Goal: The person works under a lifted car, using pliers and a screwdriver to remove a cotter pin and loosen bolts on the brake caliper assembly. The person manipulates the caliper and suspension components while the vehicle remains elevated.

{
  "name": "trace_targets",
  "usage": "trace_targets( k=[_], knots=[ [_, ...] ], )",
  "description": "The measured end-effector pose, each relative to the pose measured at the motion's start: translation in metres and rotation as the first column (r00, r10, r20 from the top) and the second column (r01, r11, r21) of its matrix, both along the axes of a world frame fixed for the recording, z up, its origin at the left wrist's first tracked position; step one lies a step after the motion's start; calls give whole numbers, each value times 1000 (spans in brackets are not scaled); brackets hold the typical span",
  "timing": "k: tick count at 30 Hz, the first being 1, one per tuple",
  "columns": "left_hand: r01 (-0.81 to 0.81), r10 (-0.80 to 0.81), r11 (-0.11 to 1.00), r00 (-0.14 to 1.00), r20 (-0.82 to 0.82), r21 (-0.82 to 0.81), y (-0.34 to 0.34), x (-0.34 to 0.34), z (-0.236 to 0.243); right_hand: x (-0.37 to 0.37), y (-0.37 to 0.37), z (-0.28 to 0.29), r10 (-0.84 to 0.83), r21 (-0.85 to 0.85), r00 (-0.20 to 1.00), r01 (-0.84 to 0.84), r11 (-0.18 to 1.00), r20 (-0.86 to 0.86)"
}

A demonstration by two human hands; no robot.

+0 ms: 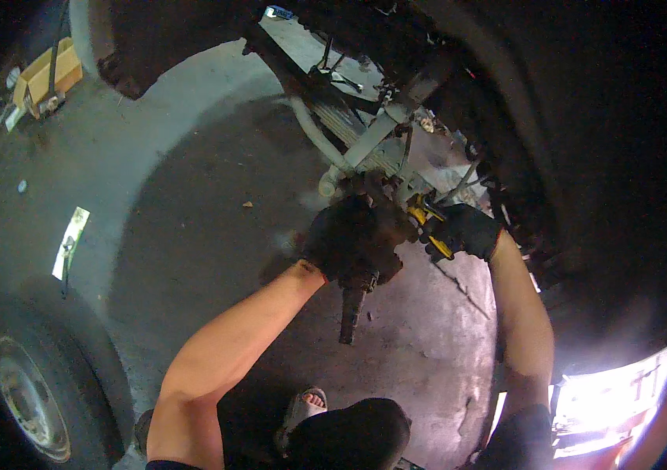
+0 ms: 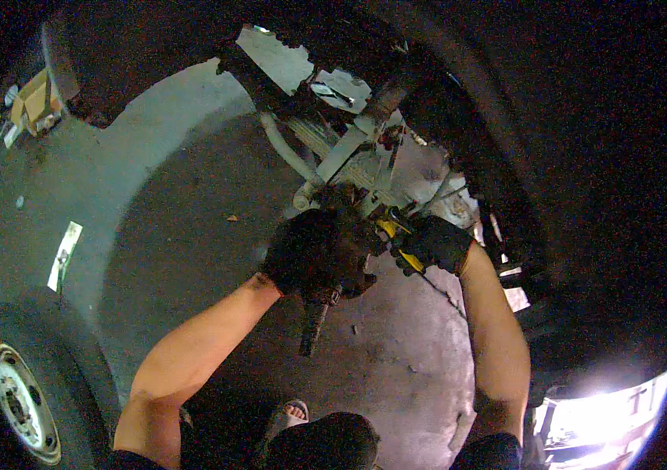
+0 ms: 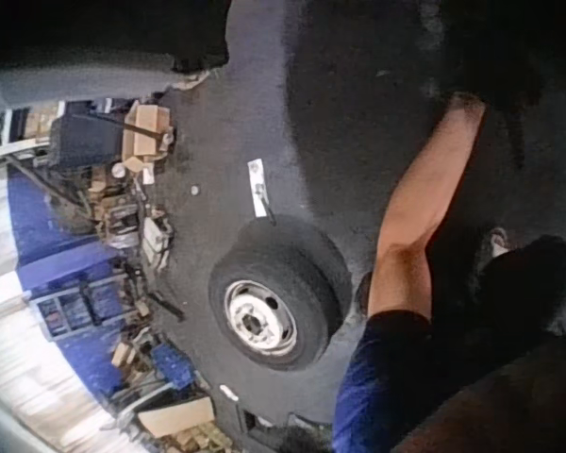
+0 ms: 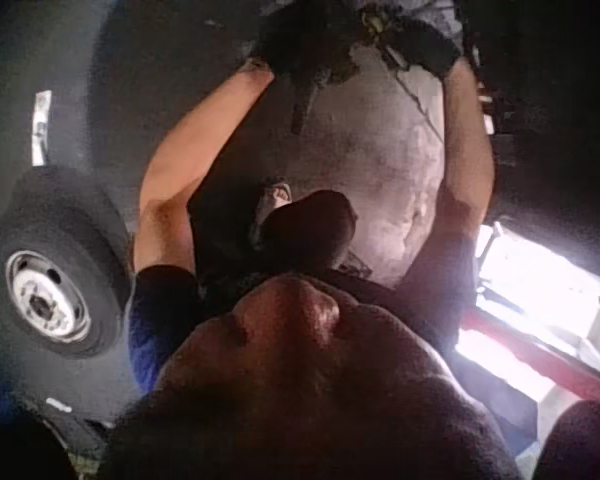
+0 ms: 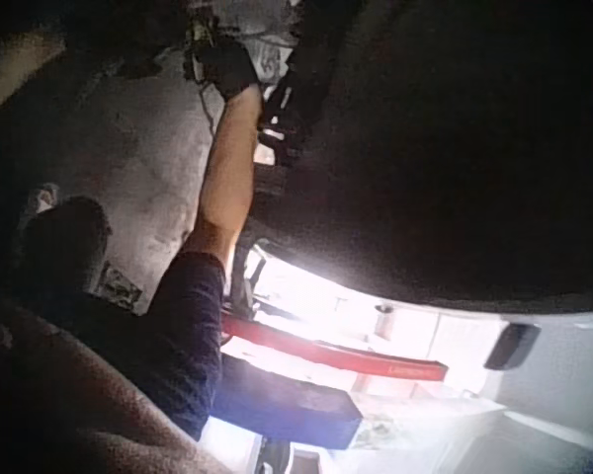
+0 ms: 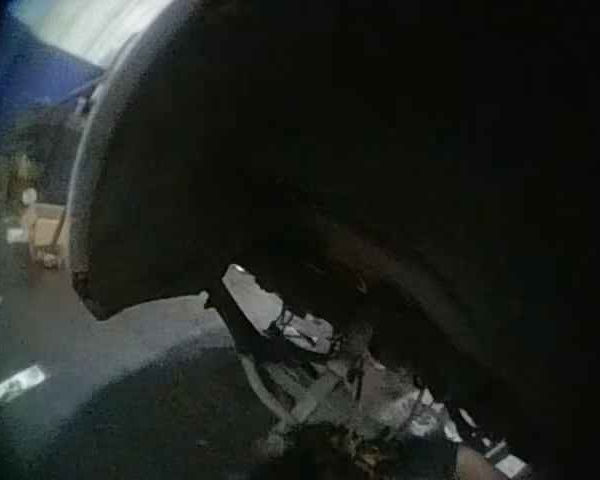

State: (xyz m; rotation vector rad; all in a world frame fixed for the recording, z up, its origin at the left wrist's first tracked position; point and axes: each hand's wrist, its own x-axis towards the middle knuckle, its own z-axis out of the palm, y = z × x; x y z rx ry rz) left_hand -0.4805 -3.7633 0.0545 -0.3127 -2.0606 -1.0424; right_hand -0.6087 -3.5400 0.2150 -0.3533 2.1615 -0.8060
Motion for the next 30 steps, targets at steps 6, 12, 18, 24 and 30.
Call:
trace_targets(
  k=[6,12,18,24,30],
  knots=[
    [43,-26,992,989,144,-115,-5,3,2,12,-21,19,-199,-28,932,217,976,304],
    [-45,48,998,995,87,-39,0,-6,-9,4,-21,8,-260,-63,909,296,953,325],
    [61,-48,996,979,198,-60,0,-6,-11,-12,-14,1,-128,-36,966,139,990,223],
    [-19,20,1000,999,35,-9,0,-6,-8,-6,-27,5,-180,-26,931,199,980,317],
    [17,-14,998,998,55,-54,-3,-2,-6,10,-25,1,-177,-74,961,196,978,211]
  ],
)
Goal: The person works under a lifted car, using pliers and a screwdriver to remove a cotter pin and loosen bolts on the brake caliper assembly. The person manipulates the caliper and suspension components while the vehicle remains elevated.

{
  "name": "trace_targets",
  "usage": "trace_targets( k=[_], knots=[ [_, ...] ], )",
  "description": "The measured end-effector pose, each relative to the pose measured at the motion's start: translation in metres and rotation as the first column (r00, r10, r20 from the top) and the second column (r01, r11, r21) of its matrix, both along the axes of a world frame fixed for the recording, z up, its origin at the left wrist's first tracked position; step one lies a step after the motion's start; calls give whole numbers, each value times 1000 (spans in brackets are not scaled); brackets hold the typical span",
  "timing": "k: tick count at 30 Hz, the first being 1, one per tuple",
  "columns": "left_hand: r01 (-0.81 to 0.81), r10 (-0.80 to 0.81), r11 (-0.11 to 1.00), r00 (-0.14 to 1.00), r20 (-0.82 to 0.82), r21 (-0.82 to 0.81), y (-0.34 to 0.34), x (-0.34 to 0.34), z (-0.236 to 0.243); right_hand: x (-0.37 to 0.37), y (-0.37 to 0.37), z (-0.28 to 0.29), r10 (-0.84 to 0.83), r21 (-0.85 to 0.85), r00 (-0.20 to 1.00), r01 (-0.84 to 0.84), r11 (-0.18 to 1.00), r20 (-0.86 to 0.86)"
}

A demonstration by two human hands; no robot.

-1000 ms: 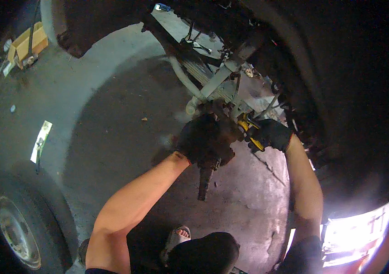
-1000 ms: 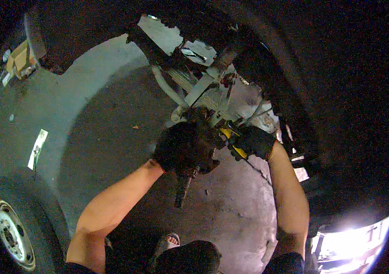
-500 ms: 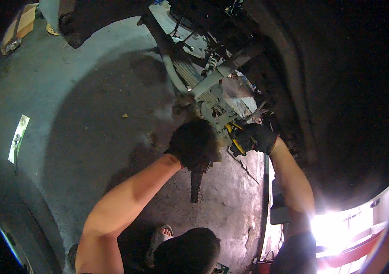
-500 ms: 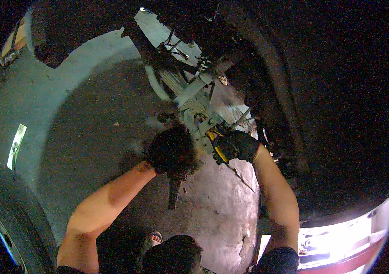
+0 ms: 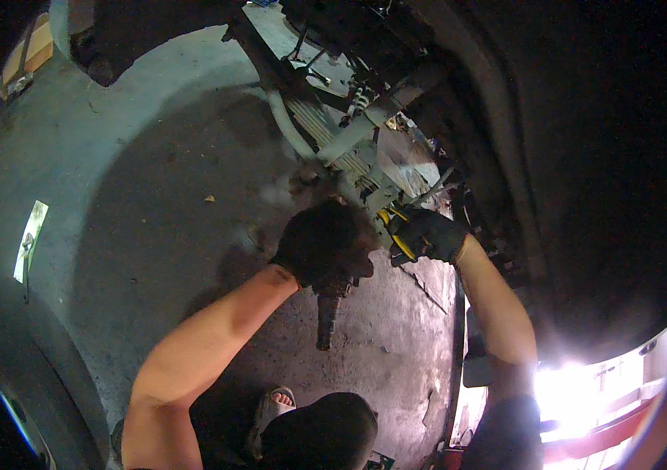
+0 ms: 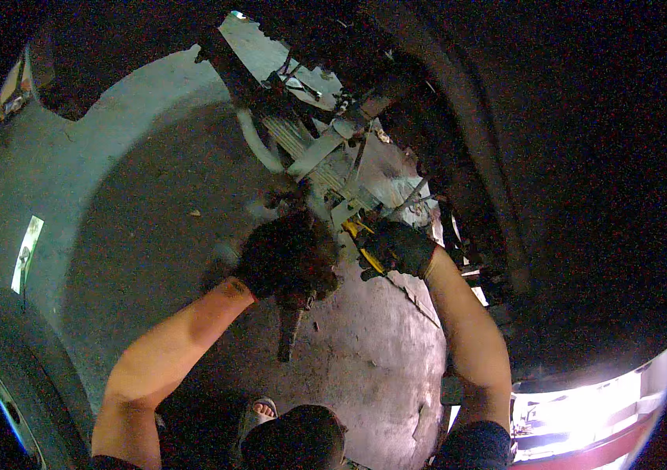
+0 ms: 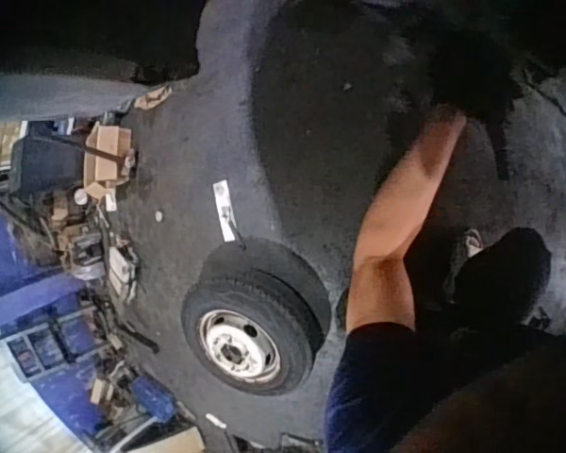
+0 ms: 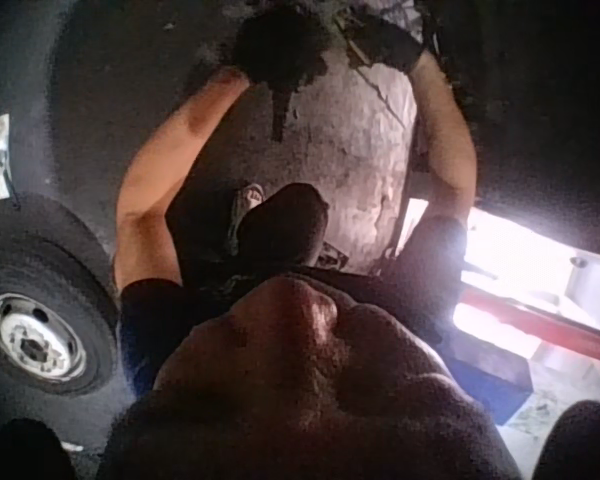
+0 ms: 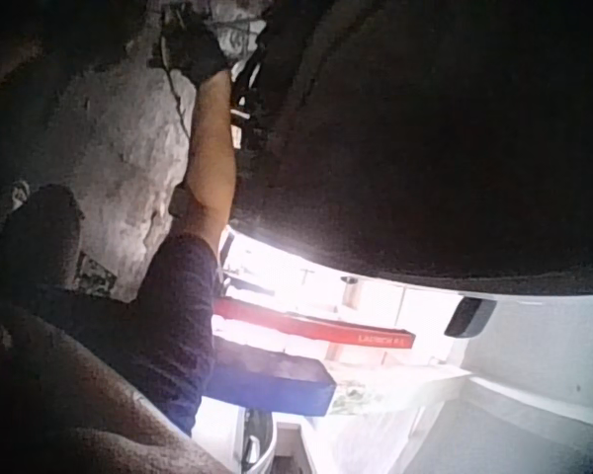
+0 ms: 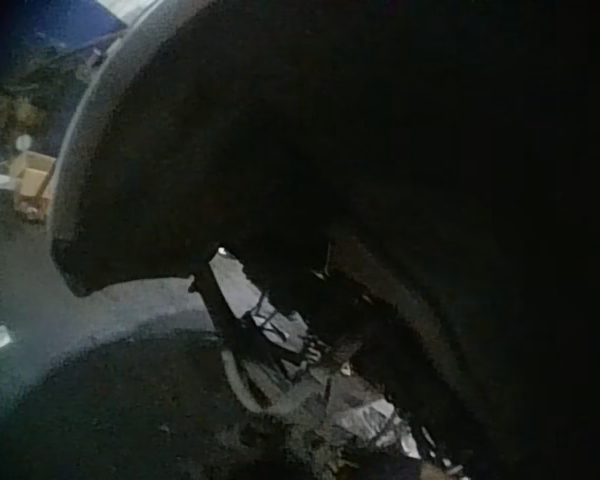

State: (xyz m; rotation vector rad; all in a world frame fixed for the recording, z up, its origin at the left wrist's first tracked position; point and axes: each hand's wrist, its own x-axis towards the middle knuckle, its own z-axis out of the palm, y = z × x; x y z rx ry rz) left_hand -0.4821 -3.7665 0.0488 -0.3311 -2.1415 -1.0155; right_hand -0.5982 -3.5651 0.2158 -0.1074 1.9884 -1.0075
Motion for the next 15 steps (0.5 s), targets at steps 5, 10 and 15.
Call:
trace_targets(
  k=[5,10,15],
  knots=[
    [2,-1,1000,1000,11,-26,0,-1,3,7,-5,0,-78,-12,996,79,997,52],
    [5,-5,999,1000,16,-49,0,-3,-3,14,-6,-1,109,105,977,-91,990,-183],
    [25,-23,995,1000,18,-97,-1,-9,-8,-3,-22,17,294,361,928,-199,911,-230]
  ],
)
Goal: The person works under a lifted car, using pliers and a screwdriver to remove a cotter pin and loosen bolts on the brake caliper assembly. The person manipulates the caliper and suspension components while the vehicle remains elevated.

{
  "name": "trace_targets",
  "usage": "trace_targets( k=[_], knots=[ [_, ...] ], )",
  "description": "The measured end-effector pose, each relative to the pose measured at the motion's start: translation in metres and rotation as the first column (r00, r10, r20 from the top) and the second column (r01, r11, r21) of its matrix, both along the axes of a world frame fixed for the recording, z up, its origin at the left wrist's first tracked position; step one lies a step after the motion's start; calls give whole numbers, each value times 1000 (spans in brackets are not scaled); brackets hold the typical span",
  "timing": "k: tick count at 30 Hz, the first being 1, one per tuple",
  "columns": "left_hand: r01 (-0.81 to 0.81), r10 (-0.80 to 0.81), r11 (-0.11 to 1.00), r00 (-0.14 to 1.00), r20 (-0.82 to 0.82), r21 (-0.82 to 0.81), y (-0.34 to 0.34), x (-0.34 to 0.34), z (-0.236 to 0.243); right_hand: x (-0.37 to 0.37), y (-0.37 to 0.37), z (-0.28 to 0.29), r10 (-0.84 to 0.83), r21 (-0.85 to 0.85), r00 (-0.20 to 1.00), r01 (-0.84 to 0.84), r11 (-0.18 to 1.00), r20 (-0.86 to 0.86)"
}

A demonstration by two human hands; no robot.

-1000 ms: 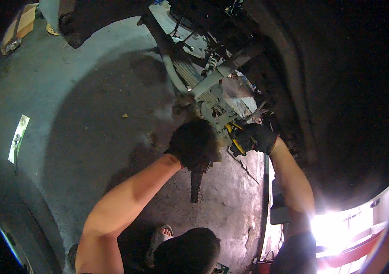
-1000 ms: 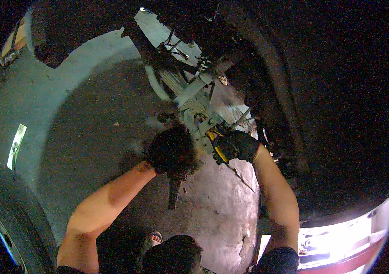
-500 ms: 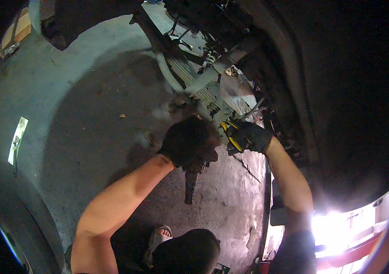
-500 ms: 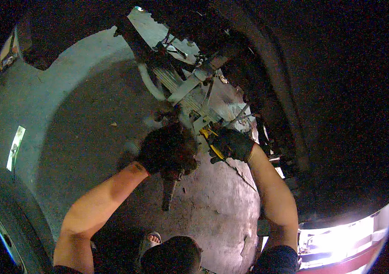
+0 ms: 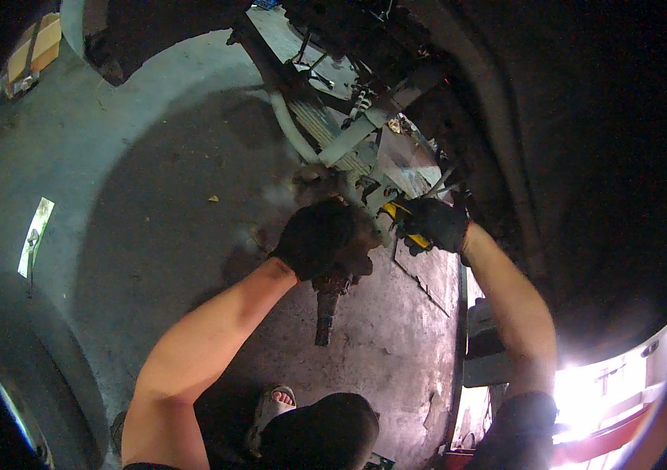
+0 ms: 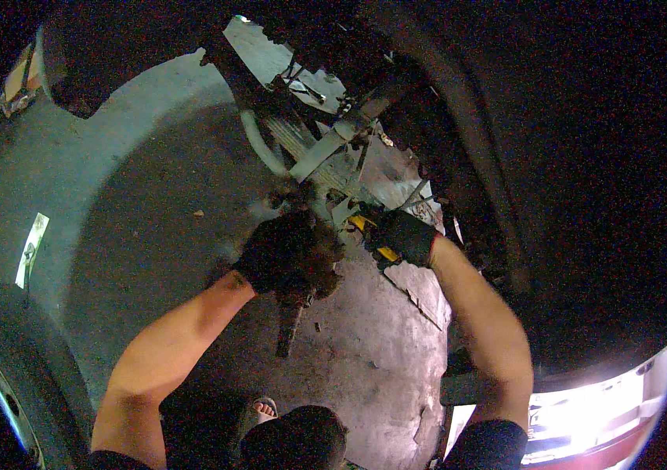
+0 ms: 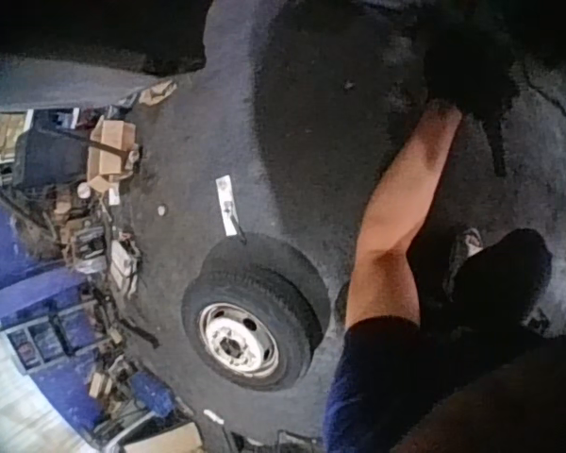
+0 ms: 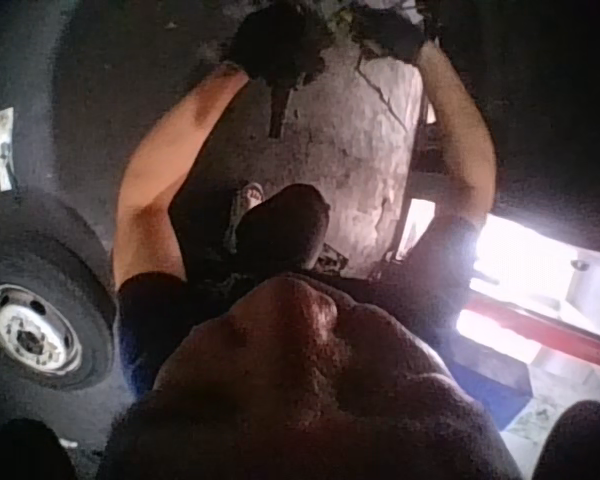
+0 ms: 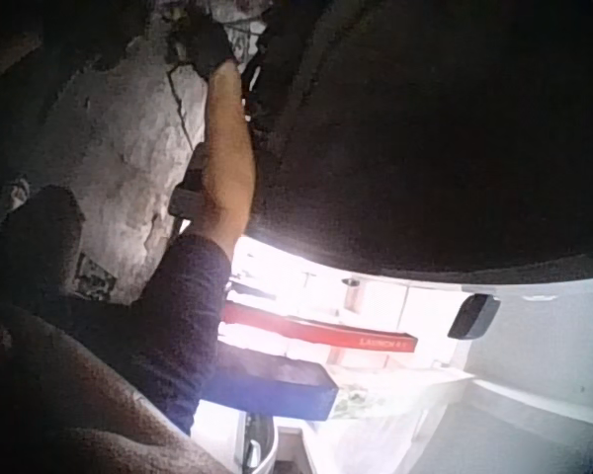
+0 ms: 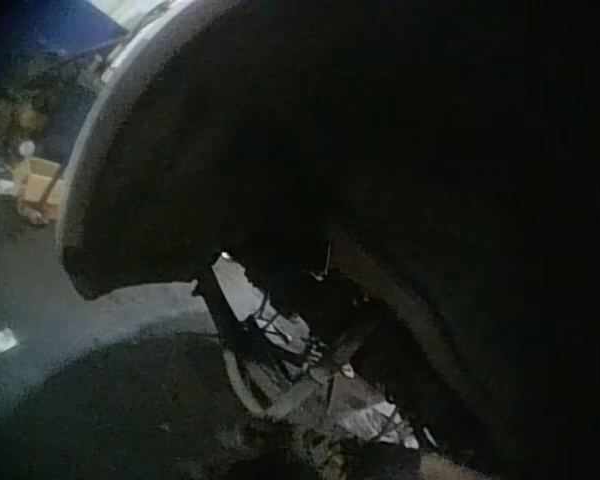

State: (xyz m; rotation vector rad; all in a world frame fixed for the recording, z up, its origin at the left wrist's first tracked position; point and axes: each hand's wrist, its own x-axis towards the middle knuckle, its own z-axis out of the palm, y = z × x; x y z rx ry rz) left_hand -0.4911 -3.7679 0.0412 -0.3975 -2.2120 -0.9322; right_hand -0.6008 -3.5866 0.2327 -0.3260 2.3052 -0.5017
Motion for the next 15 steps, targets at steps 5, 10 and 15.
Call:
trace_targets(
  k=[5,10,15],
  knots=[
    [1,-1,1000,1000,-23,-14,-1,-1,3,-11,-19,24,-54,182,999,53,982,0],
    [35,-39,997,997,65,65,0,1,7,5,-3,8,-149,-72,981,159,985,126],
    [0,2,999,999,-38,49,-1,-1,3,9,9,-13,-208,-129,969,226,966,137]
  ],
)
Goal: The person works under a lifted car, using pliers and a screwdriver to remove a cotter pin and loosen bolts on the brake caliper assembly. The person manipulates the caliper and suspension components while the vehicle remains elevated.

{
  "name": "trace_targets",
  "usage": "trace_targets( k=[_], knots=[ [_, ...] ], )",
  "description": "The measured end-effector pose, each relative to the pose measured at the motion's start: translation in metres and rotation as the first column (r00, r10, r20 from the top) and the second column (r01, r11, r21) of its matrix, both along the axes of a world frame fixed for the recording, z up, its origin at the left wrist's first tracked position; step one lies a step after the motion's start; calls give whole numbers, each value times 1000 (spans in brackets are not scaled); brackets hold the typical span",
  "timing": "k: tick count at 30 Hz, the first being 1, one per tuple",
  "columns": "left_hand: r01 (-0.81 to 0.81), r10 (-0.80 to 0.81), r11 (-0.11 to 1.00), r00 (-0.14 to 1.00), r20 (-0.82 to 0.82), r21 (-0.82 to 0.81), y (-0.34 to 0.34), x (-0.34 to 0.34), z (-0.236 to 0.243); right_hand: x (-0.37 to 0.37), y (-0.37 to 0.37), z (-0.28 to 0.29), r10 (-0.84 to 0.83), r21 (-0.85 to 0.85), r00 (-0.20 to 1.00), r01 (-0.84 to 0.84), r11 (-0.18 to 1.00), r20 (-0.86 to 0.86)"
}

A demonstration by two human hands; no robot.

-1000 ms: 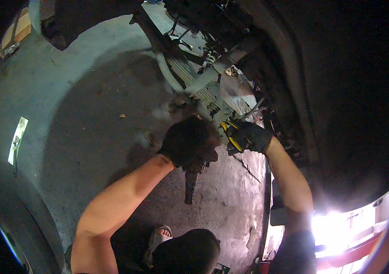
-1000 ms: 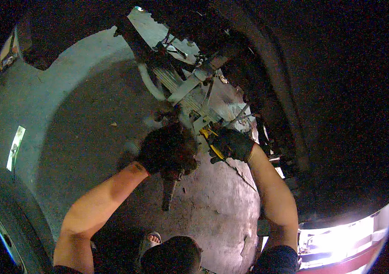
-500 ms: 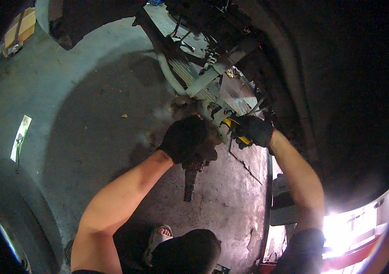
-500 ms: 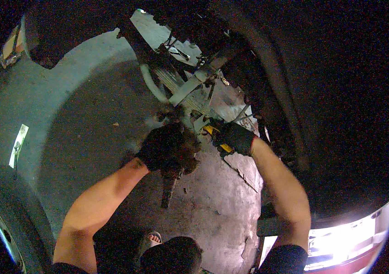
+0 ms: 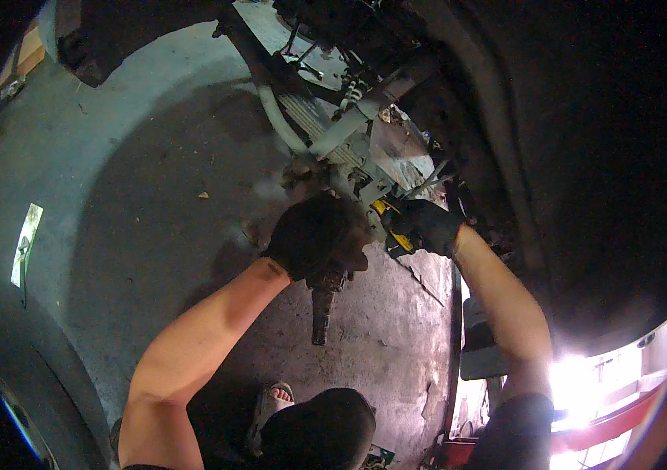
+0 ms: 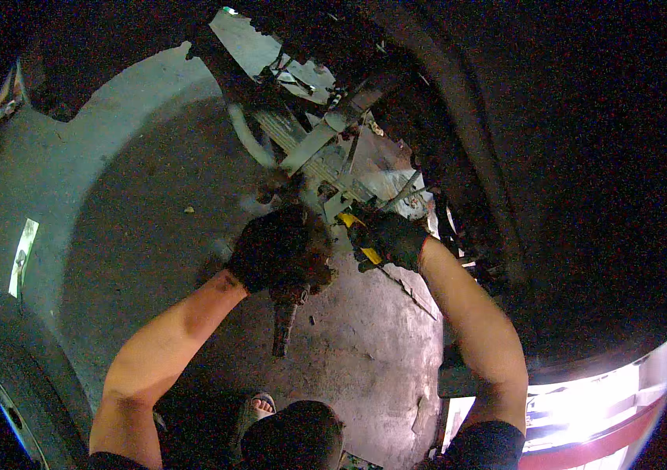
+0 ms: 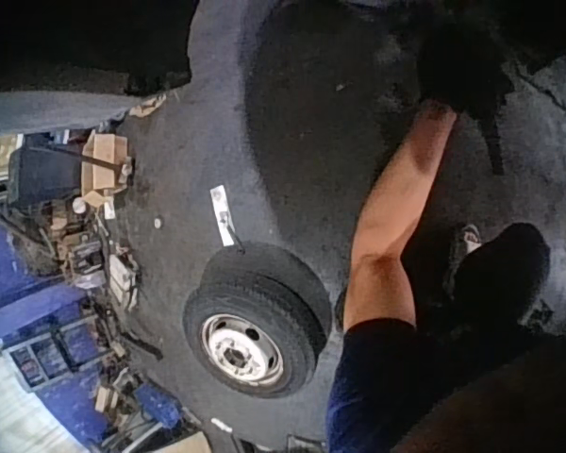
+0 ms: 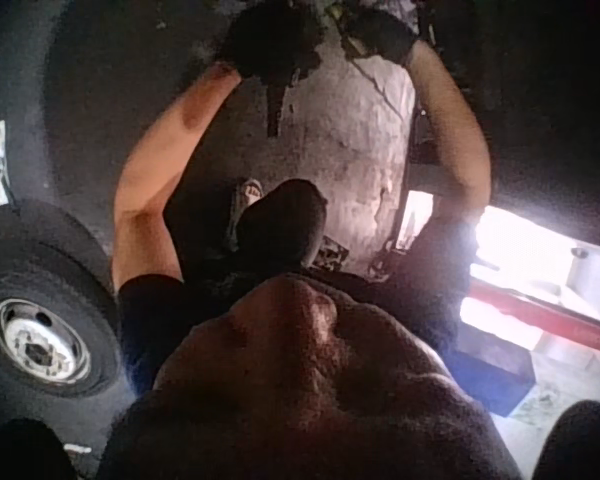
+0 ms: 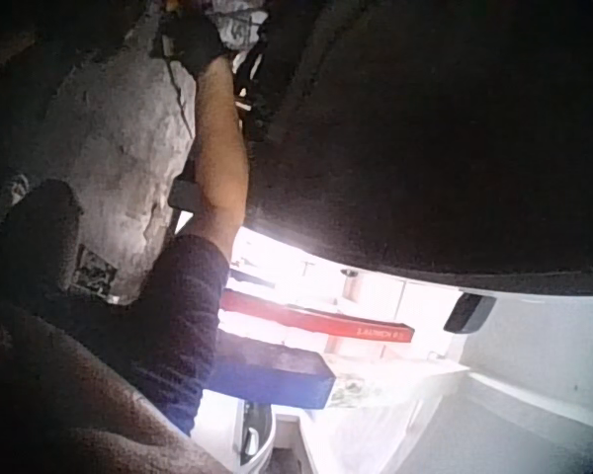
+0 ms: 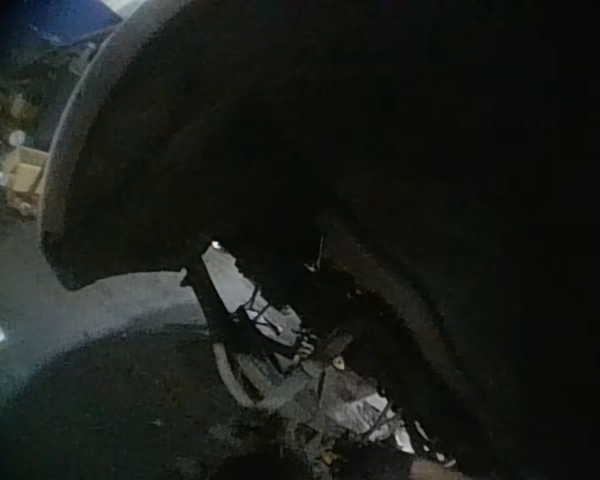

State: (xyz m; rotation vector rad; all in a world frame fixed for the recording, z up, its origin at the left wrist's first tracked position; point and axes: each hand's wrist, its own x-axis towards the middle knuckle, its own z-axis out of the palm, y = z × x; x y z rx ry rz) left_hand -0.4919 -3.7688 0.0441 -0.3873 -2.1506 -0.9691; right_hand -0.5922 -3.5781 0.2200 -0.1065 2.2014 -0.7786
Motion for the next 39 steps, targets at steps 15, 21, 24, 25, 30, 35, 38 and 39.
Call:
trace_targets(
  k=[15,21,24,25,30,35,38,39],
  knots=[
    [-10,11,999,999,53,-31,1,2,2,5,-4,8,328,223,934,-293,930,-140],
    [23,-22,999,998,65,-23,-3,11,9,4,6,2,531,354,772,-415,838,-350],
    [29,-27,1000,997,75,-13,-4,14,11,0,10,0,633,469,673,-448,761,-384],
    [39,-38,999,993,110,-8,-4,14,11,-1,11,0,652,504,647,-440,743,-395],
    [-5,5,1000,988,154,-1,-2,12,12,-6,18,-1,695,564,579,-430,704,-426],
    [21,-17,1000,980,200,-18,-2,13,10,-15,28,-10,704,569,537,-428,702,-465],
    [-1,3,1000,987,161,-11,-1,11,10,-19,32,-17,753,612,410,-440,658,-515],
    [-5,8,1000,985,173,-20,0,10,10,-19,33,-17,740,592,419,-444,673,-526]
  ],
)
